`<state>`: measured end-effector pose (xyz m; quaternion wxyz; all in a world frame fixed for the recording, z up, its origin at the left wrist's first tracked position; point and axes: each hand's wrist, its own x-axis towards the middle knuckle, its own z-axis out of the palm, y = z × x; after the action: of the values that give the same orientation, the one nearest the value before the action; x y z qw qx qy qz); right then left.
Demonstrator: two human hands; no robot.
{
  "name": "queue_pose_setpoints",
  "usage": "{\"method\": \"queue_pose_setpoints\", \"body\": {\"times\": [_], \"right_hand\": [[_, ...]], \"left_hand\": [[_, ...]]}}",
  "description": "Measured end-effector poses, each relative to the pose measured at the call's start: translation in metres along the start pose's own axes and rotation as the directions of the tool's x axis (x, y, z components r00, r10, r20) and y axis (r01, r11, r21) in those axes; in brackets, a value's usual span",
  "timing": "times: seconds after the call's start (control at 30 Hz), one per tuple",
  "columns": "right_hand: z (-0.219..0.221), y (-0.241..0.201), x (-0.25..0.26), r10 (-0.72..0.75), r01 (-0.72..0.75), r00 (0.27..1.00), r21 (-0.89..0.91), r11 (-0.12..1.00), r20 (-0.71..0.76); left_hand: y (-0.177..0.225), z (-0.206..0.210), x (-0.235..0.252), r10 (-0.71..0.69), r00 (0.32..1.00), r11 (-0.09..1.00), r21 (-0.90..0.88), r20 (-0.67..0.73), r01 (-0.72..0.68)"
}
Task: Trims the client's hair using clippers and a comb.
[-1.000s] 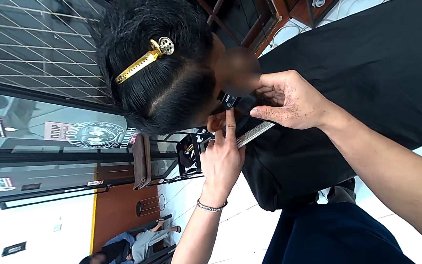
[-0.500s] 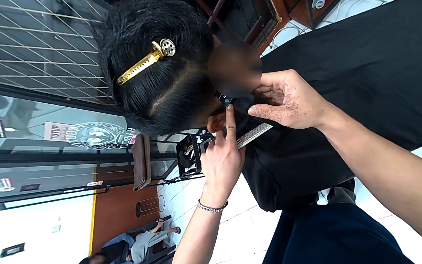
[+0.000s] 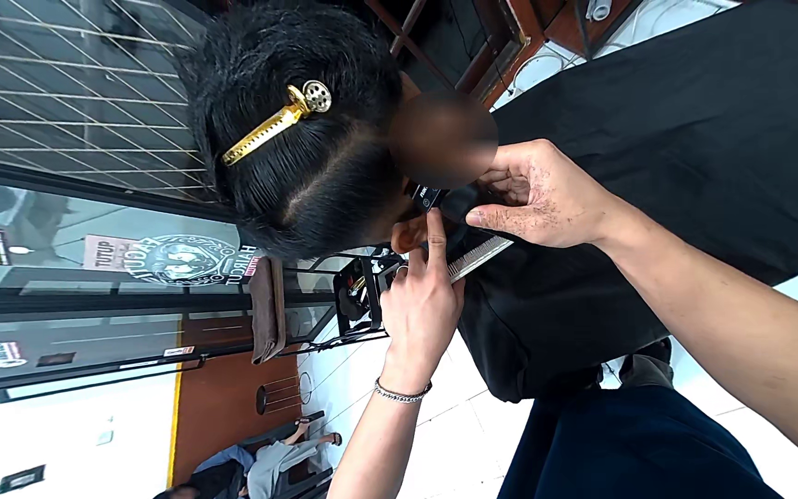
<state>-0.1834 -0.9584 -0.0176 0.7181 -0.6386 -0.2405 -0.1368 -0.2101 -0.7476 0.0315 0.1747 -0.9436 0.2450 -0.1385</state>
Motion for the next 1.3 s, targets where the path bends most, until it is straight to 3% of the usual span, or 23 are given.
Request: {"method": "queue_pose_setpoints", "body": {"times": [0.77, 0.87, 0.93, 1.0, 1.1, 1.13, 1.2, 1.3], "right_hand": [[-0.002, 0.006, 0.001, -0.098, 0.103, 0.992, 0.063, 0.993, -0.084], [-0.001, 0.004, 0.000, -0.093, 0.107, 0.983, 0.081, 0.991, -0.159], [-0.001, -0.001, -0.005, -0.109, 0.139, 0.959, 0.099, 0.985, -0.262], [-0.005, -0.011, -0.017, -0.131, 0.191, 0.929, 0.146, 0.971, -0.347], [-0.007, -0.037, -0.047, -0.070, 0.213, 0.883, 0.264, 0.941, -0.464], [-0.005, -0.047, -0.058, -0.021, 0.192, 0.874, 0.304, 0.933, -0.486], [0.008, -0.063, -0.078, 0.050, 0.172, 0.835, 0.347, 0.922, -0.549], [0.042, -0.076, -0.099, 0.064, 0.190, 0.801, 0.355, 0.915, -0.595]], "left_hand": [[-0.001, 0.002, -0.001, 0.004, 1.000, 1.000, -0.014, -0.019, -0.004], [-0.002, 0.003, -0.003, 0.008, 1.000, 1.000, -0.030, 0.002, -0.008], [-0.007, -0.003, -0.013, 0.073, 0.993, 0.983, -0.176, 0.088, -0.057], [-0.021, -0.021, -0.030, 0.202, 0.955, 0.893, -0.441, 0.216, -0.089], [-0.062, -0.044, -0.053, 0.314, 0.911, 0.574, -0.818, 0.268, 0.042], [-0.080, -0.050, -0.058, 0.302, 0.927, 0.476, -0.877, 0.225, 0.058], [-0.110, -0.054, -0.057, 0.196, 0.980, 0.371, -0.928, 0.030, -0.045], [-0.142, -0.043, -0.039, 0.078, 0.931, 0.495, -0.797, -0.355, -0.346]]}}
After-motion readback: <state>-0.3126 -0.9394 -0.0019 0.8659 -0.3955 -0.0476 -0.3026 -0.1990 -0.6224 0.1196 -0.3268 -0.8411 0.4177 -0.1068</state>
